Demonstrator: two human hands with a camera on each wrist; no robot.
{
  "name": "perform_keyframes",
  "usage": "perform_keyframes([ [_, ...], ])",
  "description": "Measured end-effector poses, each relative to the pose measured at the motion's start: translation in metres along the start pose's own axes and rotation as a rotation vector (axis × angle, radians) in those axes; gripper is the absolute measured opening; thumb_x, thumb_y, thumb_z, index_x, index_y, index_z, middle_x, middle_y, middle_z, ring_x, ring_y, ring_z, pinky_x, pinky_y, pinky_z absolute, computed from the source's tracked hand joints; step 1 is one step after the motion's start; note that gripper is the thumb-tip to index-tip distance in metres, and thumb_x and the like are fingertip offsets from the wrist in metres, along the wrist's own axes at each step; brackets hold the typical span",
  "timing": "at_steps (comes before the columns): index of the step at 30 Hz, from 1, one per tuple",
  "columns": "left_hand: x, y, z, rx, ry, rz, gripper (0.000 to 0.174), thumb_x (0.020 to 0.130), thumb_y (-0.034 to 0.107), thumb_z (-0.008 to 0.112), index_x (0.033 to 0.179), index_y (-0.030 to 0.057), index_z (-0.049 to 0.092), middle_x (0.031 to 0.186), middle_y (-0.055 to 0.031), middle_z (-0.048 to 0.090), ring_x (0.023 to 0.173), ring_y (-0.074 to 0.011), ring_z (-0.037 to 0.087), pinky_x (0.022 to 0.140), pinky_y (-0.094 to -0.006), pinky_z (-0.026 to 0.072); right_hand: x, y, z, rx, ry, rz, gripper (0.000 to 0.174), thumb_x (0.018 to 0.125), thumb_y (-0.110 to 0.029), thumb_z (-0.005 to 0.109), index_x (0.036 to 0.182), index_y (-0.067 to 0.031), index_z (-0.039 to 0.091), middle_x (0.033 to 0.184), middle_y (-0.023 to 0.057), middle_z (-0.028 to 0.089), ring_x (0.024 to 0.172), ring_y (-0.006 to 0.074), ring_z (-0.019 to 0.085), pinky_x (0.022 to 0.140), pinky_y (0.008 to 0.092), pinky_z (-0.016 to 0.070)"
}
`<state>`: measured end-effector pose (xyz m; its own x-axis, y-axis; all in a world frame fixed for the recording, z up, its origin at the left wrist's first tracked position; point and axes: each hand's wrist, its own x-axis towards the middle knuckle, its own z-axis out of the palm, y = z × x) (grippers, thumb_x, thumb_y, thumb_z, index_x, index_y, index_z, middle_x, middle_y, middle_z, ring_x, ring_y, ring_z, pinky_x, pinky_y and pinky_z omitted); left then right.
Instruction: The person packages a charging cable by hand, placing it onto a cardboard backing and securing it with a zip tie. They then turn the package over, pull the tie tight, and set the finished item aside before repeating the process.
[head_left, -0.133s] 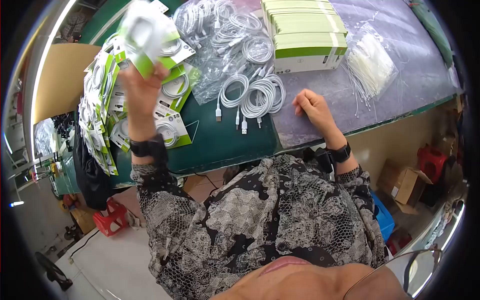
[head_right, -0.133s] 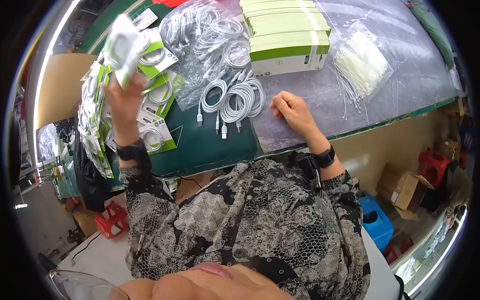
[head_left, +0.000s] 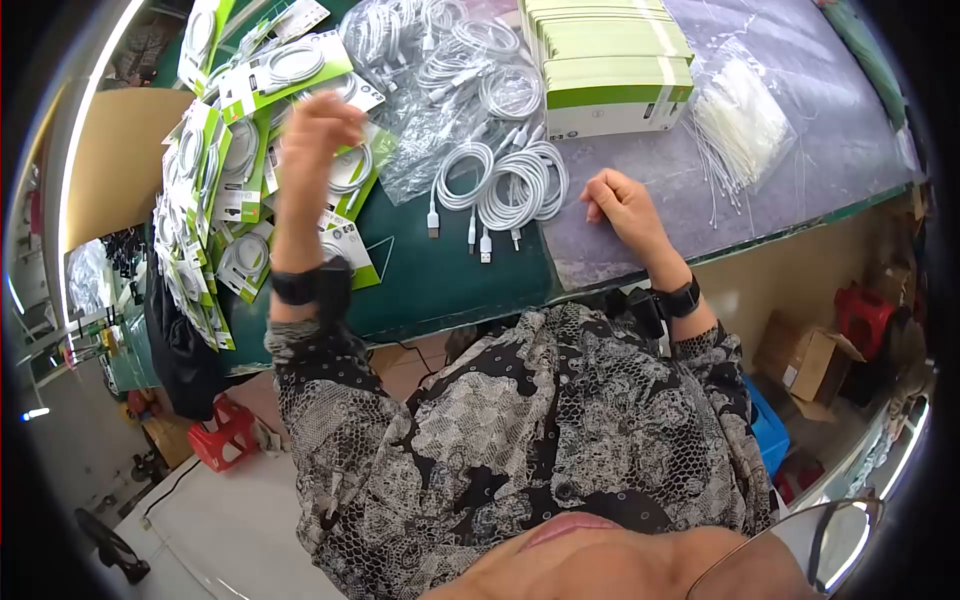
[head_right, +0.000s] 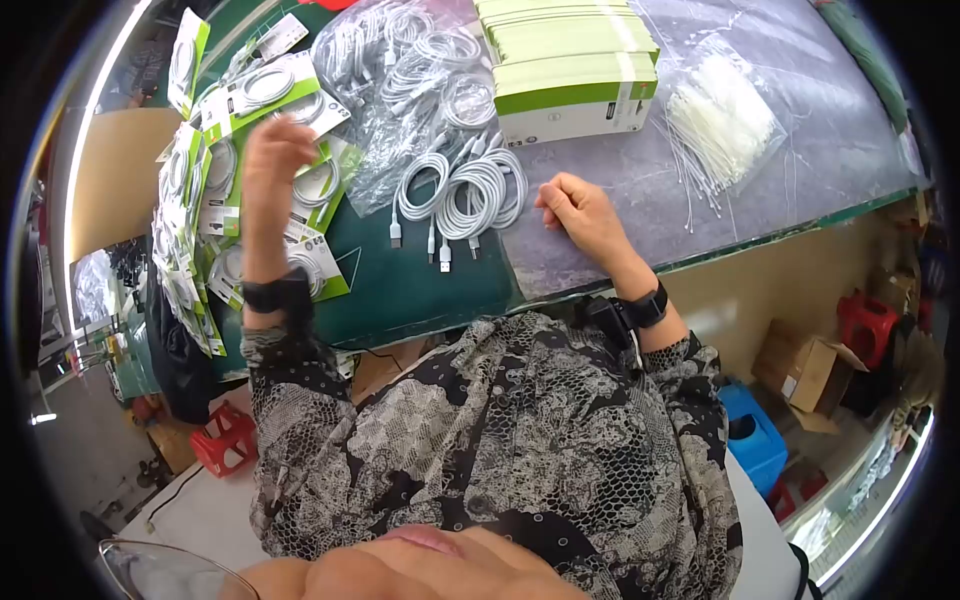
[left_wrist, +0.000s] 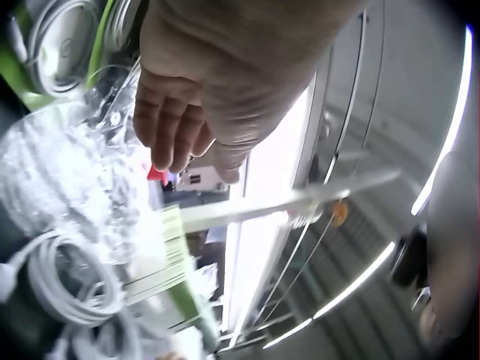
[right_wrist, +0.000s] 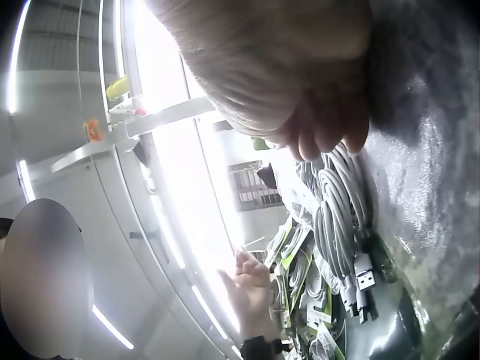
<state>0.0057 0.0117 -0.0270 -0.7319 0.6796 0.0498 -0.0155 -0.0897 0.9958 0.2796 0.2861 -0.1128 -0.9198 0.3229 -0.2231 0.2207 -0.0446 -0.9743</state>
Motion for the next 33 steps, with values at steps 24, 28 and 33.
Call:
perform_keyframes([
  [24, -0.074, 0.004, 0.090, 1.171, 0.265, 0.672, 0.032, 0.075, -0.005, 0.057, 0.106, 0.0036, 0.057, 0.101, -0.0122, 0.054, 0.095, -0.0321, 0.054, 0.082, -0.0451, 0.0445, -0.021, -0.017, 0.015, 0.083, -0.213, -0.022, 0.014, 0.093, -0.012, 0.056, 0.084, -0.0021, 0.058, 0.070, -0.0006, 0.057, 0.062, 0.0064, 0.053, 0.058, 0.0213, 0.0441],
  [28, -0.071, 0.006, 0.130, 1.237, 0.152, 0.780, 0.030, 0.075, 0.001, 0.059, 0.104, 0.0069, 0.060, 0.104, -0.0097, 0.054, 0.097, -0.0276, 0.054, 0.085, -0.0463, 0.0424, -0.048, -0.048, 0.034, -0.069, -0.204, -0.165, 0.012, 0.091, -0.009, 0.059, 0.100, -0.0013, 0.057, 0.086, 0.0027, 0.058, 0.072, 0.0083, 0.053, 0.065, 0.0220, 0.0449],
  [33, -0.070, 0.002, 0.181, 1.064, -0.053, 0.735, 0.040, 0.074, 0.009, 0.059, 0.114, 0.0097, 0.060, 0.110, -0.0074, 0.056, 0.102, -0.0255, 0.054, 0.090, -0.0399, 0.0417, -0.030, -0.048, 0.069, -0.013, -0.014, -0.562, 0.022, 0.087, -0.003, 0.061, 0.108, -0.0015, 0.054, 0.095, 0.0043, 0.053, 0.085, 0.0093, 0.052, 0.071, 0.0236, 0.0447],
])
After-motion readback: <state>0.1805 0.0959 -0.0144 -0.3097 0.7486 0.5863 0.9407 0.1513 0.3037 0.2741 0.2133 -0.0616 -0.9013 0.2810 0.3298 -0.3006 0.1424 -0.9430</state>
